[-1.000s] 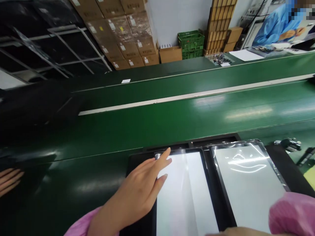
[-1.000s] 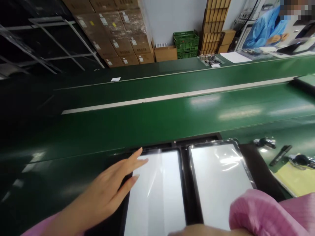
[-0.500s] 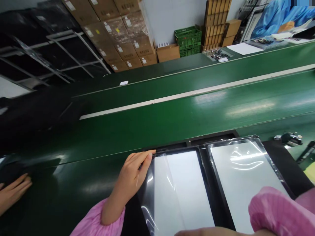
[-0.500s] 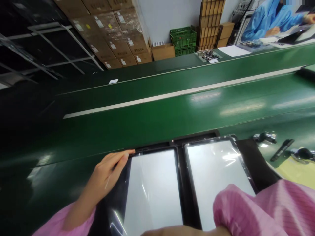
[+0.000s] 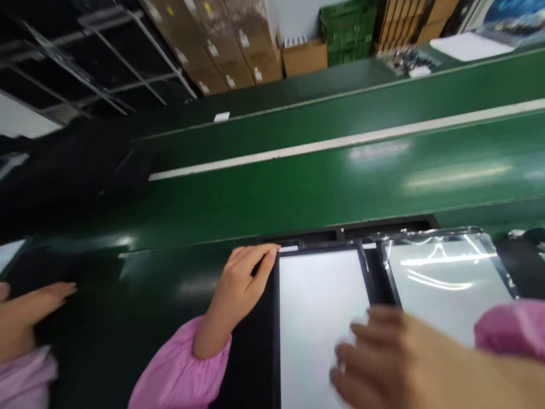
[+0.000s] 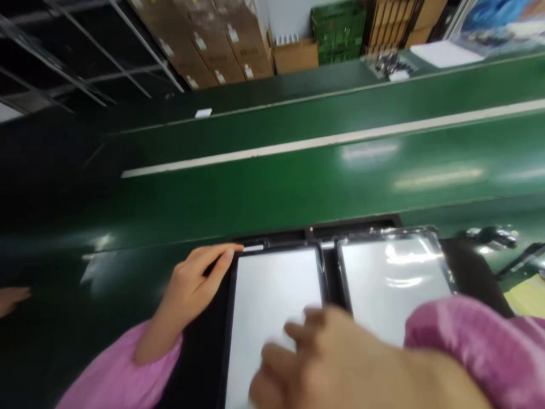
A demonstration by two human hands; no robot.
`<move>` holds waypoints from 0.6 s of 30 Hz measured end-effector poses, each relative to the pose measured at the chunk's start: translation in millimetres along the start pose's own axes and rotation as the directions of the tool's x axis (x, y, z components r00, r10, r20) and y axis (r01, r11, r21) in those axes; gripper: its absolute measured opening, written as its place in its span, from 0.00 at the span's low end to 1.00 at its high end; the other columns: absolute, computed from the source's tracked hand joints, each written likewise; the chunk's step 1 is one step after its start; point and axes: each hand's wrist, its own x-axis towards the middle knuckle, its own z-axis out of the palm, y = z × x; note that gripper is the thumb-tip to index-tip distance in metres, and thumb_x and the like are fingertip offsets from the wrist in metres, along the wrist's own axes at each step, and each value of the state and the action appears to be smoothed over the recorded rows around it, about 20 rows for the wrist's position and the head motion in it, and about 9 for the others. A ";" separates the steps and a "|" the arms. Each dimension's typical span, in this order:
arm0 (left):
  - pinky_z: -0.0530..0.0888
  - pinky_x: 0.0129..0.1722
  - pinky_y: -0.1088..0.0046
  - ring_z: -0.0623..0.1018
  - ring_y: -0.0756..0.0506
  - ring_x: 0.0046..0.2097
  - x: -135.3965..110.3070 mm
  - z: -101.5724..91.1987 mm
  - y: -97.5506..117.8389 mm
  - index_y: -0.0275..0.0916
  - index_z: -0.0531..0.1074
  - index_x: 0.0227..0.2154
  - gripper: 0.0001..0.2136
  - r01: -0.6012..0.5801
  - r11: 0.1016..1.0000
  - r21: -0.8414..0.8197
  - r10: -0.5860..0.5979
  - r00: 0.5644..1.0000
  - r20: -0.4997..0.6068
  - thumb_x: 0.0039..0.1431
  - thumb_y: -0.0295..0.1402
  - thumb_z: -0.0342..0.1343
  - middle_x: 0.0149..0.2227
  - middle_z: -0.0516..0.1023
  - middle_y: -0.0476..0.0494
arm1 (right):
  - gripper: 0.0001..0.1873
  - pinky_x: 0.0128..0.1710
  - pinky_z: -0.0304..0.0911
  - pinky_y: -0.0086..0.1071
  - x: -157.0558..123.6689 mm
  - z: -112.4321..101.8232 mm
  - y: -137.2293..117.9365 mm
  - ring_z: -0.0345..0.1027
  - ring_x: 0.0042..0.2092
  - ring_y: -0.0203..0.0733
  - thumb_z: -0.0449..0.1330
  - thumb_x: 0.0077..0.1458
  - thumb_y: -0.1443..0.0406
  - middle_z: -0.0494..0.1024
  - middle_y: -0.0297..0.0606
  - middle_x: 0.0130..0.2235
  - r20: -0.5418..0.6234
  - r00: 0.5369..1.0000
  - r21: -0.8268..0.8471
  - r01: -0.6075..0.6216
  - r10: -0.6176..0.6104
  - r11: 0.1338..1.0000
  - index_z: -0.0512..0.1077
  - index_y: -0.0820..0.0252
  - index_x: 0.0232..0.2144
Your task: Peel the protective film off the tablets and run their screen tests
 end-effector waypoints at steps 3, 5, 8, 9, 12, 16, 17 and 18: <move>0.80 0.48 0.65 0.85 0.43 0.41 2.8 0.3 2.9 0.46 0.82 0.39 0.18 0.052 0.999 -0.014 -0.051 0.998 0.030 0.73 0.44 0.47 0.40 0.88 0.49 | 0.14 0.21 0.59 0.29 9.9 -38.1 36.0 0.68 0.25 0.34 0.51 0.68 0.72 0.78 0.31 0.29 -0.254 0.951 0.122 -0.148 0.174 0.982 0.75 0.56 0.37; 0.79 0.48 0.66 0.84 0.43 0.41 3.6 1.0 3.1 0.46 0.81 0.39 0.18 0.077 0.997 -0.026 -0.076 0.996 0.042 0.72 0.45 0.47 0.40 0.88 0.49 | 0.06 0.18 0.57 0.27 16.4 -54.8 61.7 0.67 0.23 0.32 0.60 0.66 0.64 0.78 0.30 0.28 -0.262 0.872 0.316 -0.328 0.414 0.890 0.76 0.55 0.35; 0.78 0.49 0.64 0.84 0.42 0.42 4.1 3.2 0.9 0.44 0.81 0.40 0.17 0.079 0.996 -0.046 -0.078 0.996 0.030 0.72 0.44 0.48 0.42 0.87 0.47 | 0.10 0.17 0.53 0.25 22.9 -66.3 86.4 0.60 0.21 0.28 0.70 0.56 0.59 0.76 0.30 0.27 -0.320 0.697 0.516 -0.439 0.641 0.735 0.77 0.59 0.31; 0.78 0.50 0.64 0.84 0.42 0.42 4.4 4.2 -0.2 0.44 0.81 0.40 0.17 0.074 0.996 -0.047 -0.073 0.997 0.027 0.72 0.43 0.48 0.42 0.87 0.47 | 0.12 0.17 0.54 0.25 24.1 -67.4 90.2 0.60 0.21 0.26 0.73 0.54 0.59 0.76 0.30 0.28 -0.349 0.646 0.543 -0.450 0.678 0.709 0.76 0.60 0.30; 0.77 0.50 0.64 0.83 0.42 0.41 5.9 7.0 -3.2 0.43 0.81 0.41 0.15 0.056 0.997 -0.053 -0.055 0.998 0.024 0.71 0.41 0.49 0.41 0.87 0.46 | 0.18 0.19 0.57 0.26 26.1 -66.3 91.0 0.62 0.22 0.26 0.77 0.49 0.56 0.75 0.28 0.27 -0.397 0.556 0.563 -0.481 0.730 0.672 0.74 0.60 0.26; 0.77 0.50 0.64 0.83 0.43 0.39 7.5 7.6 -4.1 0.42 0.81 0.42 0.15 0.067 0.994 -0.082 -0.063 0.997 0.047 0.71 0.39 0.49 0.41 0.87 0.46 | 0.23 0.17 0.56 0.27 27.2 -65.6 80.3 0.62 0.21 0.26 0.78 0.46 0.50 0.76 0.28 0.27 -0.403 0.580 0.546 -0.468 0.708 0.695 0.74 0.58 0.24; 0.77 0.50 0.64 0.82 0.44 0.38 7.4 7.4 -3.7 0.42 0.81 0.42 0.14 0.076 0.993 -0.086 -0.071 0.996 0.054 0.71 0.38 0.50 0.40 0.87 0.46 | 0.23 0.17 0.55 0.27 27.1 -66.2 77.2 0.62 0.20 0.26 0.78 0.46 0.50 0.76 0.28 0.27 -0.399 0.591 0.539 -0.468 0.701 0.701 0.74 0.58 0.24; 0.78 0.49 0.65 0.82 0.44 0.38 6.9 7.2 -3.2 0.42 0.81 0.43 0.14 0.082 0.992 -0.091 -0.077 0.995 0.056 0.71 0.38 0.50 0.41 0.87 0.46 | 0.22 0.16 0.55 0.27 26.7 -66.8 74.0 0.62 0.20 0.26 0.78 0.46 0.50 0.76 0.28 0.27 -0.398 0.597 0.533 -0.467 0.696 0.706 0.74 0.57 0.24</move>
